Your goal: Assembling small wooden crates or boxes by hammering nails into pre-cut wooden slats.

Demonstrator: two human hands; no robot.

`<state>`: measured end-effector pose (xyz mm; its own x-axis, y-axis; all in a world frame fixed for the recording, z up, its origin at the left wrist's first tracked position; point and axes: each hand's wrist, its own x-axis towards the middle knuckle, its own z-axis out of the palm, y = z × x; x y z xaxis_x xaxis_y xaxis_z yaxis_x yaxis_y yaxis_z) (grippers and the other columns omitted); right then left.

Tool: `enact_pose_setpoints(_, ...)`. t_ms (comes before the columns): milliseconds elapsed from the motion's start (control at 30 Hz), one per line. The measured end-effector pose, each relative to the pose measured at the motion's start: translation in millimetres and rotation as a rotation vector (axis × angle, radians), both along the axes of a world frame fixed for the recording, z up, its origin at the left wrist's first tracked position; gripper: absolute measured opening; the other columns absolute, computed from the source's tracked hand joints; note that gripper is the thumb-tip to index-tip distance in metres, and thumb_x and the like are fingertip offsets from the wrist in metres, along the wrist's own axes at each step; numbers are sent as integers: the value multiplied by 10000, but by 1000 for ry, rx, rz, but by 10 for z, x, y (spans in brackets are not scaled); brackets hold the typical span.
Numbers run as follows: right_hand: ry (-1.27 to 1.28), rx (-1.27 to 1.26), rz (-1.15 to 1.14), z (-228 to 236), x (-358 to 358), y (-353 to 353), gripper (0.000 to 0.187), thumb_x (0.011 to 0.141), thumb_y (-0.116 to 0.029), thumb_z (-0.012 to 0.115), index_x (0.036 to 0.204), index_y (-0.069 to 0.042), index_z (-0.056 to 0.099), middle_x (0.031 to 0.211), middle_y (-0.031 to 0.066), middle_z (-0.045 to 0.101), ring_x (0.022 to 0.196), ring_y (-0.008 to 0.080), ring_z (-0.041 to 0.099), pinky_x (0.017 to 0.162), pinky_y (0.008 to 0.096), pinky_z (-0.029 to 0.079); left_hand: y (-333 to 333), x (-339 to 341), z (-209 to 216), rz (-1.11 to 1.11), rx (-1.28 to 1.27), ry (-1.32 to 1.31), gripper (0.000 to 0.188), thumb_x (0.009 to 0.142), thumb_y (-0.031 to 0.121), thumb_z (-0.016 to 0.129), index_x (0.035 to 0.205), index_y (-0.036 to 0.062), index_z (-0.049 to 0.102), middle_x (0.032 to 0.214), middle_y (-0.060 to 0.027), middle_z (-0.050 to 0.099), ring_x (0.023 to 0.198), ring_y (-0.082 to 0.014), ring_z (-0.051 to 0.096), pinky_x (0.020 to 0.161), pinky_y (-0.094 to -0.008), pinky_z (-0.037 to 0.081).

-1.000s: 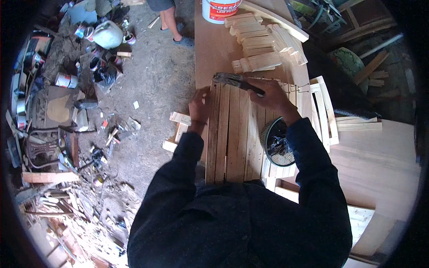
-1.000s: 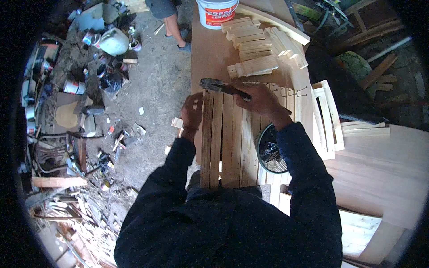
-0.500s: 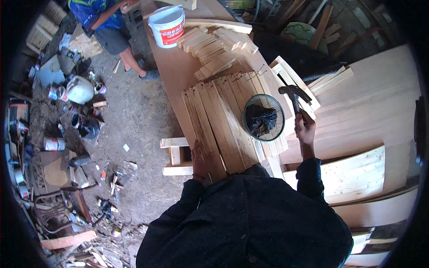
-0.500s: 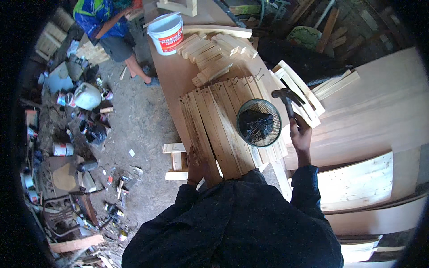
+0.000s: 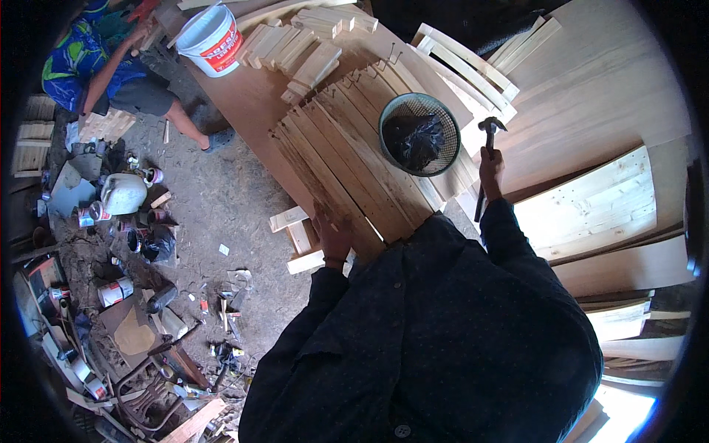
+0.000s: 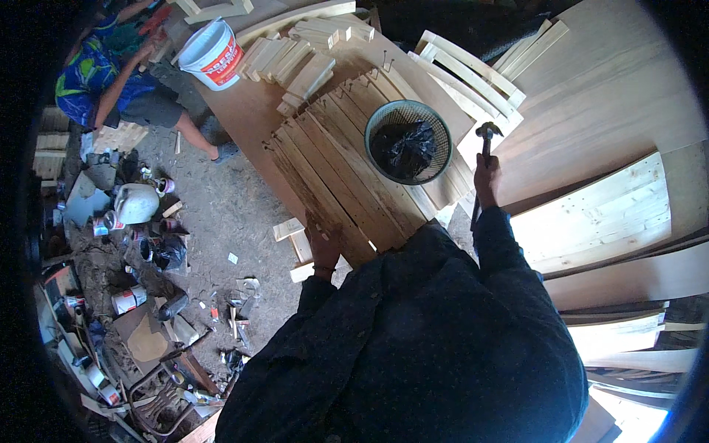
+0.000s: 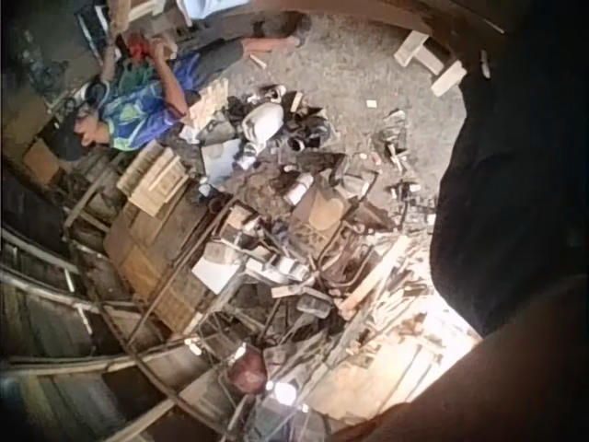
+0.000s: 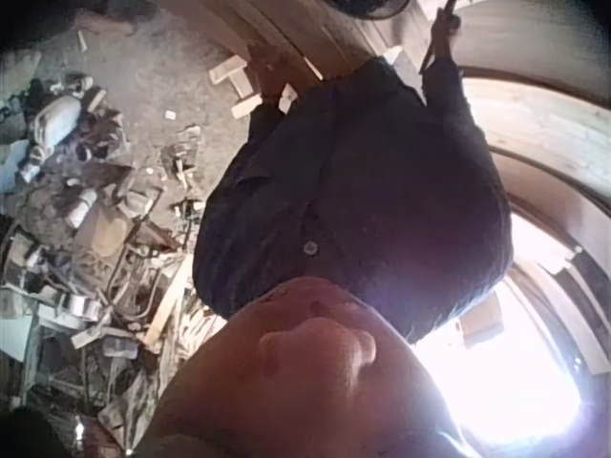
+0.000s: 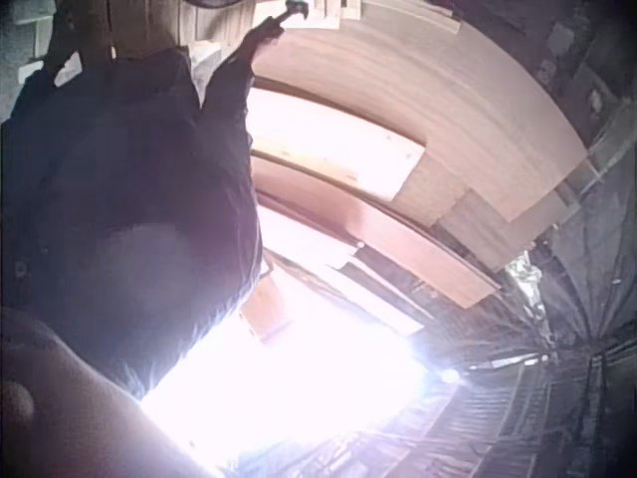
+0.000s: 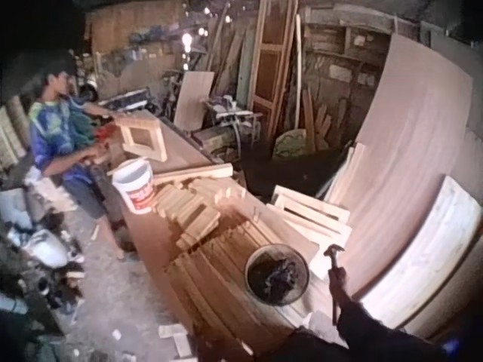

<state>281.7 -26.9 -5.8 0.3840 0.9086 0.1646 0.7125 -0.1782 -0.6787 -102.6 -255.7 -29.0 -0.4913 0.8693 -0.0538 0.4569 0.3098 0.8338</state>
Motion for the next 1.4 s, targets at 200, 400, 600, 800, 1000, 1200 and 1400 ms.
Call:
enact_pose_setpoints(200,384,-317,225,-182,-33,376,367,909,-370,596,941,-8,645,773,41,643,701,126,580,640,275,446,90,70,227,78,-51,-134,918,800,226,717,1485,59,129,1286,-247,421,1159,-389,444,990,-450,384)
enact_pose_setpoints(400,296,-422,242,24,-95,532,303,942,-338,554,806,-69,581,645,-32,487,580,54,434,516,240,340,248,95,250,127,-22,-208,919,794,269,723,1476,46,148,1289,-261,367,1193,-417,388,1002,-456,357)
enact_pose_setpoints(600,249,-381,278,145,-361,717,288,947,-301,538,916,-24,612,665,-13,515,603,73,453,538,256,359,338,108,266,162,-111,-211,912,799,327,718,1467,31,172,1318,-263,354,1202,-420,384,1010,-478,350)
enact_pose_setpoints(800,160,-372,348,189,-498,1007,302,939,-311,541,877,-21,601,678,4,525,631,95,456,571,274,378,596,72,361,220,-126,-200,924,796,305,726,1471,26,160,1323,-263,350,1237,-427,365,1022,-470,342)
enact_pose_setpoints(1000,105,-314,377,178,-616,1171,361,912,-371,580,842,-20,629,675,43,565,627,148,493,607,326,415,556,-130,314,87,-161,-195,931,809,302,705,1477,15,123,1386,-273,299,1263,-435,338,1053,-468,304)
enact_pose_setpoints(1200,92,-171,52,66,-356,749,371,879,-389,593,906,-25,655,824,142,693,820,264,671,738,374,496,1271,-91,1169,-29,142,92,907,839,305,686,1477,17,111,1426,-252,270,1273,-372,363,1066,-478,308)
enact_pose_setpoints(1400,131,-105,-78,267,-78,-418,353,894,-366,576,898,-19,641,828,141,688,768,255,665,701,366,489,2365,262,808,-177,56,-131,730,802,128,613,1394,-67,233,1320,-303,391,1219,-443,416,1041,-449,345)
